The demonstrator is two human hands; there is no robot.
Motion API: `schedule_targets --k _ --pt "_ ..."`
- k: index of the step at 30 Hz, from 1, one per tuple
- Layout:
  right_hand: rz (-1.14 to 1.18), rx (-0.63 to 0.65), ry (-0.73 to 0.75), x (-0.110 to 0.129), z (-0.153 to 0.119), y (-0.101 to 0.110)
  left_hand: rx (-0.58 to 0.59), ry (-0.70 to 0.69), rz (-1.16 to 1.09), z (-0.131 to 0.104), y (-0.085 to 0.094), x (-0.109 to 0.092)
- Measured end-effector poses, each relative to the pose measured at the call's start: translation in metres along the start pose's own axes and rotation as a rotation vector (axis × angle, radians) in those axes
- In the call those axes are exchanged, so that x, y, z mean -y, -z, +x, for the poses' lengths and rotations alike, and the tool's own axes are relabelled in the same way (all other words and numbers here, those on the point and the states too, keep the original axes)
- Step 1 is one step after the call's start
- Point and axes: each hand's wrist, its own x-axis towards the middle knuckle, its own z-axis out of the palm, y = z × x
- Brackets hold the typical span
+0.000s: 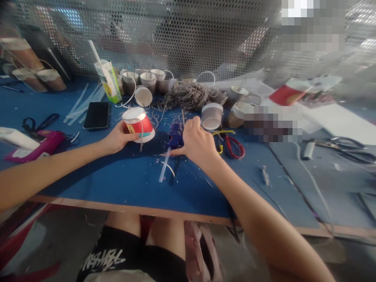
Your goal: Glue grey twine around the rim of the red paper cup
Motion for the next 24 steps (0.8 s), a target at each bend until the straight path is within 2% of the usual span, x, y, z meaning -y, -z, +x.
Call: schedule_targets --k 6,9,12,15,17,19,21,24 --pt "0.188 -0.02 0.207 0.0 -0.002 0.002 -0.033 -0.03 0.039 -0.001 -0.001 -0.003" --pt "0.345 0.026 0.325 0.01 -0.005 0.005 -0.051 -0.031 0.077 -0.002 -0.001 -0.004" --pt "0.488 0.088 0.507 0.018 -0.006 0.009 -0.063 -0.034 0.108 -0.003 -0.001 -0.005" --pt "0.627 0.167 0.68 0.02 -0.005 0.011 -0.067 -0.043 0.117 -0.004 0.0 -0.003" --pt "0.648 0.18 0.745 0.02 -0.004 0.012 -0.063 -0.045 0.118 -0.004 0.0 -0.002" --pt "0.607 0.109 0.771 0.02 -0.004 0.011 -0.059 -0.045 0.126 -0.004 0.001 -0.001" --pt "0.573 -0.031 0.761 0.023 -0.005 0.011 -0.052 -0.044 0.137 -0.004 0.0 -0.002" --pt "0.631 -0.247 0.584 0.03 -0.009 0.009 -0.02 -0.047 0.162 -0.006 -0.002 -0.005"
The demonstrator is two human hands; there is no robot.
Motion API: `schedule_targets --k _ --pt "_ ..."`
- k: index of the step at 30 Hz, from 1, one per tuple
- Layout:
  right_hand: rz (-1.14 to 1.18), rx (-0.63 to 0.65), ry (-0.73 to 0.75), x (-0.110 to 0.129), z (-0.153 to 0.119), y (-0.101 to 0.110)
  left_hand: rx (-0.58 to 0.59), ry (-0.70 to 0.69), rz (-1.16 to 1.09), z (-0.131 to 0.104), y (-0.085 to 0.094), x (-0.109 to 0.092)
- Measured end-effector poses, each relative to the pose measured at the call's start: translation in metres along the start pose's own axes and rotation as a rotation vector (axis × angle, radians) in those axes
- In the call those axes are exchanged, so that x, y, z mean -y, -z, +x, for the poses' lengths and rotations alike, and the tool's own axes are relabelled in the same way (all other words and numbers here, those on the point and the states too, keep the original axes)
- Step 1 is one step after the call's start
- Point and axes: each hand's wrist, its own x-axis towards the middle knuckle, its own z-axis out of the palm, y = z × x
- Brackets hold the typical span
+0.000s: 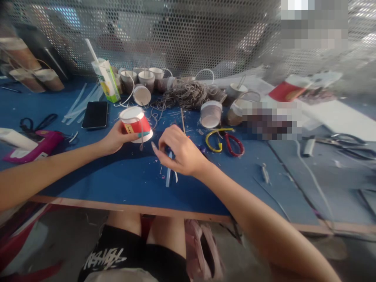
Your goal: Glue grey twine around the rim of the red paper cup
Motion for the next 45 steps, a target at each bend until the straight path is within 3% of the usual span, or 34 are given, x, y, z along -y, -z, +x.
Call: schedule_targets --k 2,4,7,13,16,22,27,32,35,39,45 --pt "0.074 -0.093 -0.18 0.004 0.0 -0.004 0.014 -0.038 0.052 -0.002 -0.002 -0.004" --pt "0.174 -0.068 -0.332 0.007 0.0 -0.009 0.001 -0.111 0.162 -0.006 -0.004 -0.008" --pt "0.226 0.014 -0.423 0.011 0.0 -0.015 -0.037 -0.234 0.374 -0.011 -0.007 -0.013" --pt "0.331 -0.054 -0.616 0.015 0.0 -0.028 -0.071 -0.344 0.542 -0.017 -0.011 -0.018" --pt "0.345 -0.117 -0.611 0.014 0.0 -0.029 -0.059 -0.35 0.535 -0.018 -0.012 -0.019" --pt "0.137 -0.143 -0.504 0.01 0.001 -0.02 -0.026 -0.324 0.516 -0.016 -0.011 -0.019" --pt "0.317 -0.13 -0.559 0.006 0.003 -0.014 0.086 -0.313 0.485 -0.014 -0.009 -0.019" --pt "0.717 -0.159 -0.604 0.005 0.004 -0.011 0.126 -0.258 0.439 -0.013 -0.008 -0.019" --pt "0.899 -0.097 -0.607 0.006 0.004 -0.008 0.137 -0.197 0.384 -0.013 -0.007 -0.018" --pt "0.942 -0.047 -0.578 0.007 0.005 -0.008 0.17 -0.165 0.325 -0.013 -0.007 -0.02" --pt "0.868 -0.12 -0.658 0.013 0.007 -0.01 0.237 -0.185 0.315 -0.012 -0.005 -0.021"
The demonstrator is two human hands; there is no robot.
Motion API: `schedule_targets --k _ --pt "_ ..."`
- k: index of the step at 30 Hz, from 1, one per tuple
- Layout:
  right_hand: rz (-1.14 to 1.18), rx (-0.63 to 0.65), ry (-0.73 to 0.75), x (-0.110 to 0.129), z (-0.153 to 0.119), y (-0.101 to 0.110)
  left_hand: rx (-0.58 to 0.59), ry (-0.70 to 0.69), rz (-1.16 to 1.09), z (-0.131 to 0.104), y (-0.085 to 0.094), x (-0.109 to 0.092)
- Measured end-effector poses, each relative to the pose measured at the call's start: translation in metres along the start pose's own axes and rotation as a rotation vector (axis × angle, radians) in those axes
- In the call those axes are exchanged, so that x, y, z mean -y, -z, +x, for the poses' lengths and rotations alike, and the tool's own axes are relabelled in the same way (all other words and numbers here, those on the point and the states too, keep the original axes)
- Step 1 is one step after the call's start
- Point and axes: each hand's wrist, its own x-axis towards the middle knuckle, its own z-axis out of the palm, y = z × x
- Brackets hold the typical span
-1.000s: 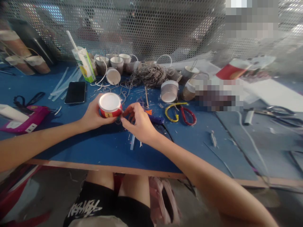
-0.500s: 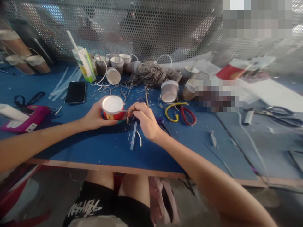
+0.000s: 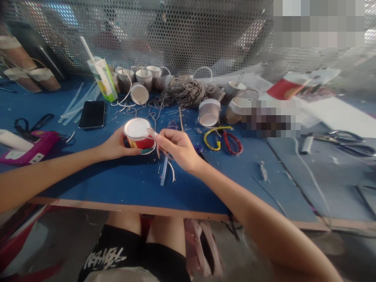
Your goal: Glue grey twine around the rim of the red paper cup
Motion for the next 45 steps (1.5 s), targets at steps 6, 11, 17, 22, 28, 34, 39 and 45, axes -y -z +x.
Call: schedule_targets --k 6,11,17,22,28,34,39,45 --pt "0.005 -0.045 0.039 0.0015 0.0009 -0.0004 0.054 -0.003 -0.01 0.0 0.0006 0.0003" --pt "-0.026 -0.062 0.062 -0.0005 0.0025 -0.0001 0.07 0.0 -0.04 -0.0013 -0.0001 -0.001" --pt "-0.045 -0.07 0.075 -0.0035 0.0032 0.0005 0.112 -0.003 -0.085 -0.0026 0.0002 -0.0004" --pt "-0.032 -0.054 0.059 -0.0037 0.0027 0.0005 0.136 -0.02 -0.101 -0.003 0.0007 0.0008" --pt "-0.022 -0.031 0.061 -0.0047 0.0029 0.0007 0.173 -0.022 -0.09 -0.0038 0.0027 0.0019" --pt "-0.038 -0.028 0.054 -0.006 0.0023 0.0004 0.193 -0.027 -0.123 -0.004 0.0032 -0.0001" --pt "-0.027 -0.017 0.052 -0.0058 0.0018 0.0007 0.223 -0.053 -0.13 -0.0048 0.0036 -0.0006" --pt "0.022 -0.003 0.077 -0.0072 0.0022 0.0009 0.278 -0.026 -0.135 -0.0056 0.0044 -0.0006"
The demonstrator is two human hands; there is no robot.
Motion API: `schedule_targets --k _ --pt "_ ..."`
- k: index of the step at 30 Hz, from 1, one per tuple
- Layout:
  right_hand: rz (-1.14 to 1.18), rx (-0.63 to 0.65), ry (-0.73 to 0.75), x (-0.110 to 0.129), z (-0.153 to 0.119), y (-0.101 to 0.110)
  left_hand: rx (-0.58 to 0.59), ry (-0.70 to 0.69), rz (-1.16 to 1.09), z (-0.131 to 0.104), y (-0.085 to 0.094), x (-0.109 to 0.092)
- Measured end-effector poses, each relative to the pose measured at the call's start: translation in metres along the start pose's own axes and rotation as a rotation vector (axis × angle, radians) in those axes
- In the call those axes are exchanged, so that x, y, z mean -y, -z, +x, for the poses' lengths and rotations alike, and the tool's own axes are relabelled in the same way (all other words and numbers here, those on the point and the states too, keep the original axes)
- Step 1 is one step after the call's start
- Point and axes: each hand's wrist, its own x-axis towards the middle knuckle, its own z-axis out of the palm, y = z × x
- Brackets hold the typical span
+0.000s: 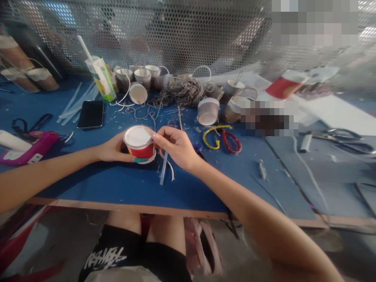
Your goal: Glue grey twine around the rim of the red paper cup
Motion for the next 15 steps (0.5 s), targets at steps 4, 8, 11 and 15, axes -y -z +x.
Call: schedule_targets --k 4,8,11,15 --pt "0.034 0.056 0.003 0.0024 -0.0014 0.0017 0.011 0.065 -0.045 -0.0008 0.0005 0.0007" --pt "-0.048 0.089 0.076 0.0041 -0.0026 0.0052 0.027 0.089 -0.085 -0.0018 0.0011 0.003" --pt "-0.115 0.093 0.089 0.0032 -0.0035 0.0069 0.038 0.078 -0.122 -0.0018 0.001 0.0044" --pt "-0.154 0.077 0.111 0.001 -0.0046 0.0073 0.043 0.062 -0.141 -0.001 0.0008 0.0041"
